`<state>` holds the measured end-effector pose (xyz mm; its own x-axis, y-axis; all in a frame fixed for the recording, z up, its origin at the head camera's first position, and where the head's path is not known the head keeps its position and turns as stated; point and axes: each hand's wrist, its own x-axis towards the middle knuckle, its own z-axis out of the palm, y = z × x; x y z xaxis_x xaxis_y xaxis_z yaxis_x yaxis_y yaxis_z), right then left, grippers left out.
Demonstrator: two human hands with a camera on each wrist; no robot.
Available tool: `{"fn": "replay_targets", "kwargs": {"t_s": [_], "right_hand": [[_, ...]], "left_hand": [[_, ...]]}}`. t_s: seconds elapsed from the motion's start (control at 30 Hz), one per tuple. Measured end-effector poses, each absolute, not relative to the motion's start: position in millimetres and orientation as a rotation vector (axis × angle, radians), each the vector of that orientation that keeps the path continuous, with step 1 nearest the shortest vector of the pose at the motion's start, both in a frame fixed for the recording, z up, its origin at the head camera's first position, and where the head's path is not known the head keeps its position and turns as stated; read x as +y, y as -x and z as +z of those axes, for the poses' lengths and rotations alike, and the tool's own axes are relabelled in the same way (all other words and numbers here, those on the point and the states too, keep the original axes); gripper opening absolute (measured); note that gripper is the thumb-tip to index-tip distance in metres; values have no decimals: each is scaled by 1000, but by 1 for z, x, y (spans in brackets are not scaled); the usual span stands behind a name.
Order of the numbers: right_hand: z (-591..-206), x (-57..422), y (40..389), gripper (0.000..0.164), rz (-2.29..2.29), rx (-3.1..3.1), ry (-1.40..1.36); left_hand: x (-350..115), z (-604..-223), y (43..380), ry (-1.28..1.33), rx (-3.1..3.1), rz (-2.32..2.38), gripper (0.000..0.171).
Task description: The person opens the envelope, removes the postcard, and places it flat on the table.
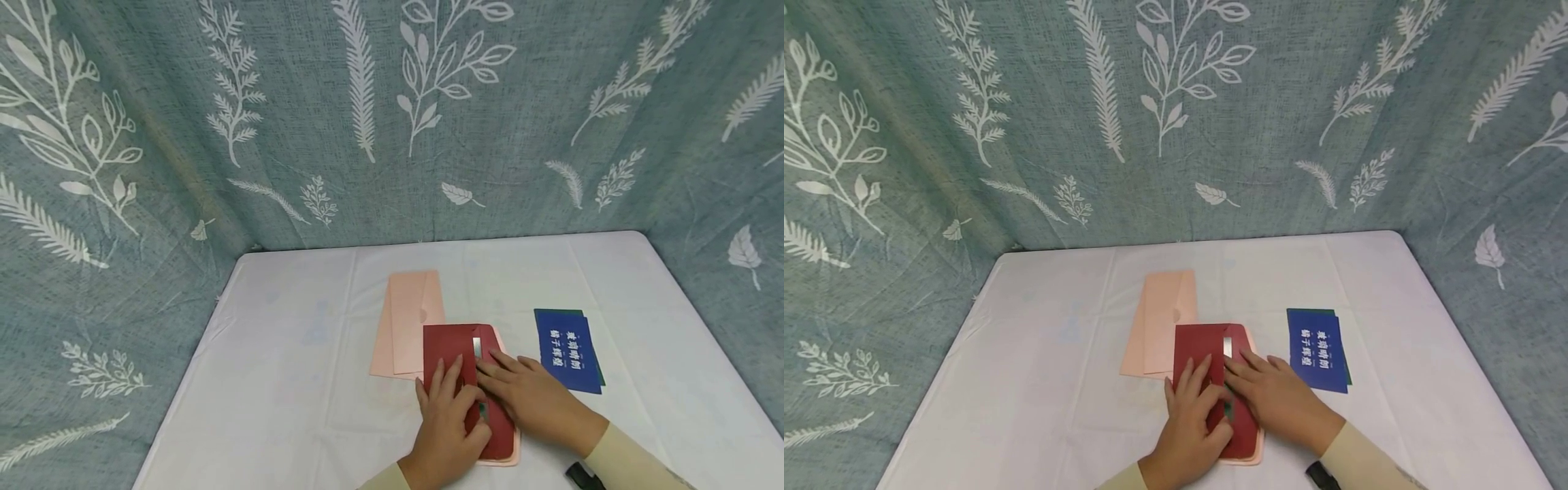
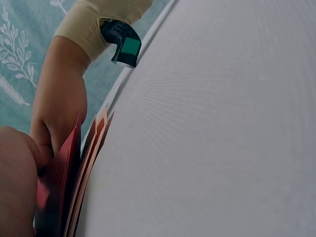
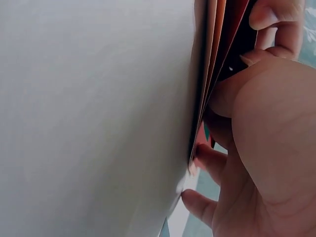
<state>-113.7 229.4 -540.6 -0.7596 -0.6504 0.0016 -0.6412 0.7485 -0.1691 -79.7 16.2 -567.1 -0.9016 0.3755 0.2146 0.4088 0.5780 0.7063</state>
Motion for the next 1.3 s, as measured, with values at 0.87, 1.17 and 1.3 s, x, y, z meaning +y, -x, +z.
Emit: {"fn": "replay_targets", "kwargs": {"t_s": [0.87,1.17,1.3], "right_hand": [[-532,227,104,53,-168,2912,1036],[-533,234,105,57,-194,2928,1005],[-533,238,107,58,-218,2925,960]], "left_hand": [[17,-568,79,703,-2717,-1193,18],[17,-570,80,705,-2714,-1215,22],[17,-569,80,690,-2748,-1243,24]]}}
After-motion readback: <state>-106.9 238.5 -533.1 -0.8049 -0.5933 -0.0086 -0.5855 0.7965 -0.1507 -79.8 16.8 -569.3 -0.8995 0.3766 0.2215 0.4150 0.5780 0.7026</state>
